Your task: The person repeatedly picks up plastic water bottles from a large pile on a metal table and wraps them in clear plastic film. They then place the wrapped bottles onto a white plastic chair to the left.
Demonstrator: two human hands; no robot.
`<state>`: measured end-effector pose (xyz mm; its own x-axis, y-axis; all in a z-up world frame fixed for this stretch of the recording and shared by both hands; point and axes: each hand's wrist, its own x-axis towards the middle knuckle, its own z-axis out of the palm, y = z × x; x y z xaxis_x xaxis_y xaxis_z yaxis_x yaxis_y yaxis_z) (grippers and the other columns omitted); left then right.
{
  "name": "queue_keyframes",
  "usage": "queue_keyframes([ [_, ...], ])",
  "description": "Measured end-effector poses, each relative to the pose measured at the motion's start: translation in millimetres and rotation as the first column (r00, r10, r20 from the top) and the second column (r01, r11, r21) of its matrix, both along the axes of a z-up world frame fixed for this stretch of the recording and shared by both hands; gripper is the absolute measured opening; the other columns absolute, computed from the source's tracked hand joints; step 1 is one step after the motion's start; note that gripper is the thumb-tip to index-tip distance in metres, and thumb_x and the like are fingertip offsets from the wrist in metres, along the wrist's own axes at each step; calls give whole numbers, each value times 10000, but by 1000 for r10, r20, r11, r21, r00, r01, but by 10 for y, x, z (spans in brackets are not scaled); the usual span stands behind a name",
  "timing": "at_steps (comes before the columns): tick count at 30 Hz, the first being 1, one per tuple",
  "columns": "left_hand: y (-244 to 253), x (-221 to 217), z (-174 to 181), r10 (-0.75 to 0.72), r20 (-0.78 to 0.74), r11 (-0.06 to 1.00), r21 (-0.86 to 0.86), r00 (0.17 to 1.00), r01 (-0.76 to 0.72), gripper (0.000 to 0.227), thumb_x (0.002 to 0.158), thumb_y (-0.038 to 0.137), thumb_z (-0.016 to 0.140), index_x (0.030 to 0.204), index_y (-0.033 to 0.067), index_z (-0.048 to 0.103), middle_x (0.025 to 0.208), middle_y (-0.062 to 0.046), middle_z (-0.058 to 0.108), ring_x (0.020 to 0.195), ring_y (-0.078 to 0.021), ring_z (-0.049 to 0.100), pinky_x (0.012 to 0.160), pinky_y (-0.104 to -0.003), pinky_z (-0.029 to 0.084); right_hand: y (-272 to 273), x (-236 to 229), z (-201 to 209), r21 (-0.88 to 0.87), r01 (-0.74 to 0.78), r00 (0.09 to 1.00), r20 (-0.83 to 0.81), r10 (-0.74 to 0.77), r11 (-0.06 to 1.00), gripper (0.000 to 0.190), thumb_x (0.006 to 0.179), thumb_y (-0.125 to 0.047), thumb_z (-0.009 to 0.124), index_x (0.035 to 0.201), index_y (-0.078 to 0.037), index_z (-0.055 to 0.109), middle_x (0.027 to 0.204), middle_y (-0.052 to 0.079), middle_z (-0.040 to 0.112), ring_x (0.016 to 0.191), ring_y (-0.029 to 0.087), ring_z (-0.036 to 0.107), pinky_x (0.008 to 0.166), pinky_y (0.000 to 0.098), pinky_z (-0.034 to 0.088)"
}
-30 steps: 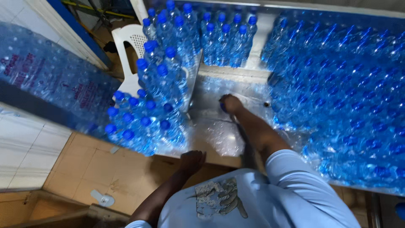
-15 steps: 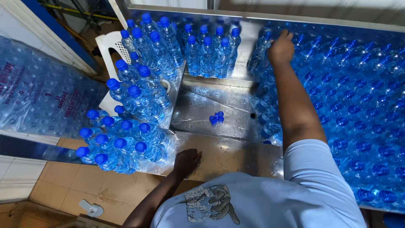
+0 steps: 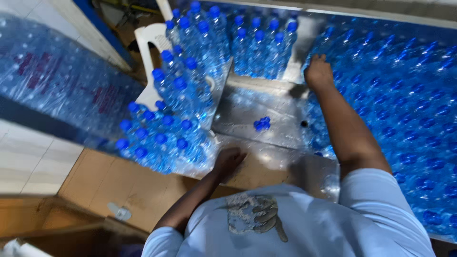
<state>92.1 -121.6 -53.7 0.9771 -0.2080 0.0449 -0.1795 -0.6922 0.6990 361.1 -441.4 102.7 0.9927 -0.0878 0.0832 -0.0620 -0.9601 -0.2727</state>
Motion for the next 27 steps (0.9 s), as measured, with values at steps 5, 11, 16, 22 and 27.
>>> queue_keyframes([
  [5, 44, 221, 14, -364, -750, 377, -661, 552, -649, 594, 1040, 750, 621, 1406, 289, 547, 1467, -113, 708, 1250, -433, 742, 979, -646, 632, 189, -1214, -259, 387, -303, 953, 134, 272, 871, 94, 1126, -93, 633, 1110, -2, 650, 987, 282, 673, 1034, 576, 714, 883, 582, 548],
  [11, -20, -94, 31, -300, -781, 183, -610, 547, -771, 642, 987, 870, 568, 1005, 230, 602, 863, -167, 792, 550, -404, 758, 387, -341, 550, 544, -2350, -634, 693, -448, 888, 273, 369, 565, 300, 978, -167, 718, 1277, -173, 693, 1085, 75, 686, 982, 283, 699, 858, 408, 568],
  [16, -78, -261, 298, 242, -413, 507, -718, 878, -477, 294, 954, 356, 889, 1170, 225, 738, 862, -33, 655, 695, -196, 668, 596, -311, 513, 617, -2682, -687, 954, 294, 950, -298, 92, 58, 419, 1105, -396, 525, 1358, -108, 695, 840, 40, 644, 634, 90, 512, 556, 217, 413],
  [22, 85, -352, 474, 41, -582, 281, -774, 812, -568, 179, 1024, 338, 778, 1068, 197, 678, 892, -85, 672, 648, -267, 723, 451, -327, 550, 515, -2903, -516, 1000, -4, 969, 8, 247, -16, 491, 1102, -128, 543, 1592, -105, 524, 827, 110, 672, 620, 195, 693, 721, 457, 710],
  [27, 169, -480, 575, -76, -707, 191, -702, 703, -686, 354, 1019, 478, 805, 1018, 173, 625, 822, -119, 640, 675, -314, 743, 470, -349, 536, 432, -2872, -244, 146, -424, 892, 237, 385, 894, 463, 1065, -589, 681, 1126, -136, 757, 822, 82, 720, 759, 362, 740, 742, 471, 606],
])
